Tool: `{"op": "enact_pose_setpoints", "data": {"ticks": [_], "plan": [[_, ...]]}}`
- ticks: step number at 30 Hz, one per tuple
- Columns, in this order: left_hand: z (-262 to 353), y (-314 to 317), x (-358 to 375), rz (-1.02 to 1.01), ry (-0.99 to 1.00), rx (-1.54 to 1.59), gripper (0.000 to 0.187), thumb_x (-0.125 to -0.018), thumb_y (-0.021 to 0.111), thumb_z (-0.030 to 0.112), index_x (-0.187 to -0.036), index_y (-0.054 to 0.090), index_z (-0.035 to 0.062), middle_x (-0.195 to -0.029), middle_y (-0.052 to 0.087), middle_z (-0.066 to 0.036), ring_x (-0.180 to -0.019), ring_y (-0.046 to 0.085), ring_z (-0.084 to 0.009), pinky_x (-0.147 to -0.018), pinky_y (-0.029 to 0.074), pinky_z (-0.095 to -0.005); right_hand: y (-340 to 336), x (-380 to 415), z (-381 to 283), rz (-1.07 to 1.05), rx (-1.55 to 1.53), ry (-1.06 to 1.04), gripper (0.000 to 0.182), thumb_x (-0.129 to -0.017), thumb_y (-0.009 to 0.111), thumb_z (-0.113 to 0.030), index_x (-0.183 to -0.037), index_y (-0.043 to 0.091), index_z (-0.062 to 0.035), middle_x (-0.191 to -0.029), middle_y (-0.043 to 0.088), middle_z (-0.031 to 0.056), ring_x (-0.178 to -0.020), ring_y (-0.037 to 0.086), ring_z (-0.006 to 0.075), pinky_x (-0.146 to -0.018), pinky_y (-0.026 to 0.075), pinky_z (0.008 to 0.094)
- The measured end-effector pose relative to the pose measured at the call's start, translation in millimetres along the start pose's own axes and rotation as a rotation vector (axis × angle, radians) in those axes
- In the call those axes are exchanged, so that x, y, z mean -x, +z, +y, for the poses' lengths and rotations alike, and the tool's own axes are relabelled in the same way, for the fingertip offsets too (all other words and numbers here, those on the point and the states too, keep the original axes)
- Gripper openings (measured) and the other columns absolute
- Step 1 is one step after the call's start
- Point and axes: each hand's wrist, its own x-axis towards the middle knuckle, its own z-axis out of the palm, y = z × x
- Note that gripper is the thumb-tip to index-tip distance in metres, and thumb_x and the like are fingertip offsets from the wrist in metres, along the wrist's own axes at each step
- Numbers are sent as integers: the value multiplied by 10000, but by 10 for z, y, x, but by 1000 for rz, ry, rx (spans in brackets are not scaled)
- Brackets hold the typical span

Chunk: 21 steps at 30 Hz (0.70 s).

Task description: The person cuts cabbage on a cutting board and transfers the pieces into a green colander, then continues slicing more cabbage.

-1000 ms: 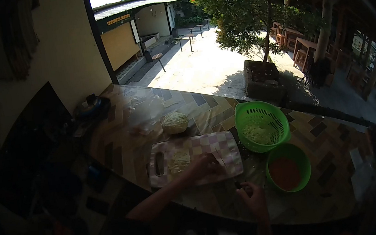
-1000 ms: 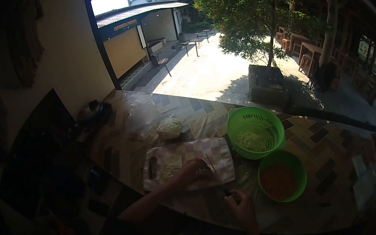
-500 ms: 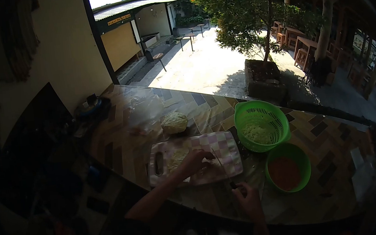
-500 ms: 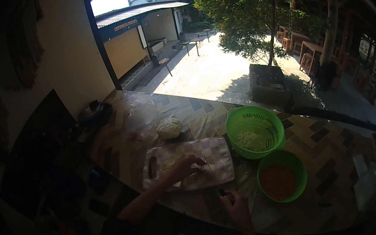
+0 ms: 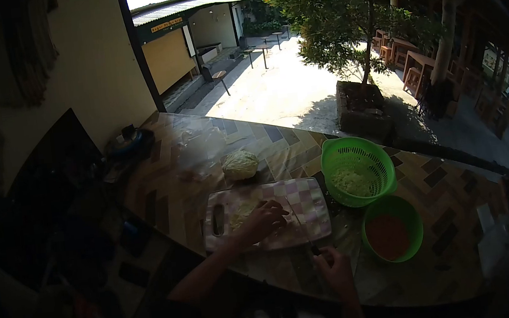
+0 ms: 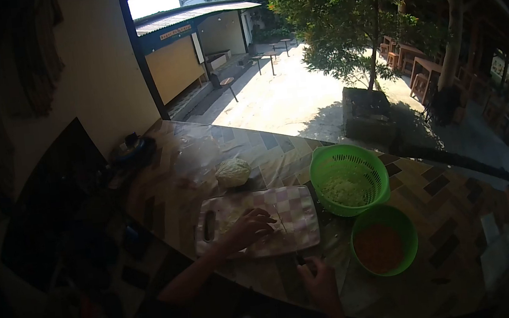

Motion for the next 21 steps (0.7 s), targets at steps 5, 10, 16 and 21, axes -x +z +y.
{"op": "enact_pose_setpoints", "data": {"ticks": [5,10,16,21], "plan": [[81,-56,94,-21,-114,141,242,-817,643,117,-1052,682,74,-1298,546,-101,-1215,472,-290,-999,404,-409,-13,10,-25,-9,-14,17,368,-840,662,-256,-1047,617,45,-884,677,208,-836,681,275,-714,510,360],[124,-13,212,-3,-281,323,273,-821,624,72,-1088,659,27,-1269,556,-147,-1190,504,-312,-983,427,-408,-26,35,-139,-25,-45,37,352,-854,644,-248,-1040,613,49,-840,675,206,-791,684,302,-683,513,369],[55,40,120,80,-171,337,139,-804,618,47,-914,677,-15,-888,665,-183,-891,647,-311,-772,505,-390,155,29,-160,79,238,-115,295,-859,638,-224,-1019,621,22,-746,655,204,-691,672,311,-600,490,380],[145,97,149,130,-519,415,164,-783,658,87,-920,690,2,-894,666,-185,-850,650,-312,-765,508,-395,195,12,-166,52,144,-126,299,-862,632,-213,-1057,589,11,-756,642,228,-691,661,347,-597,480,401]]}}
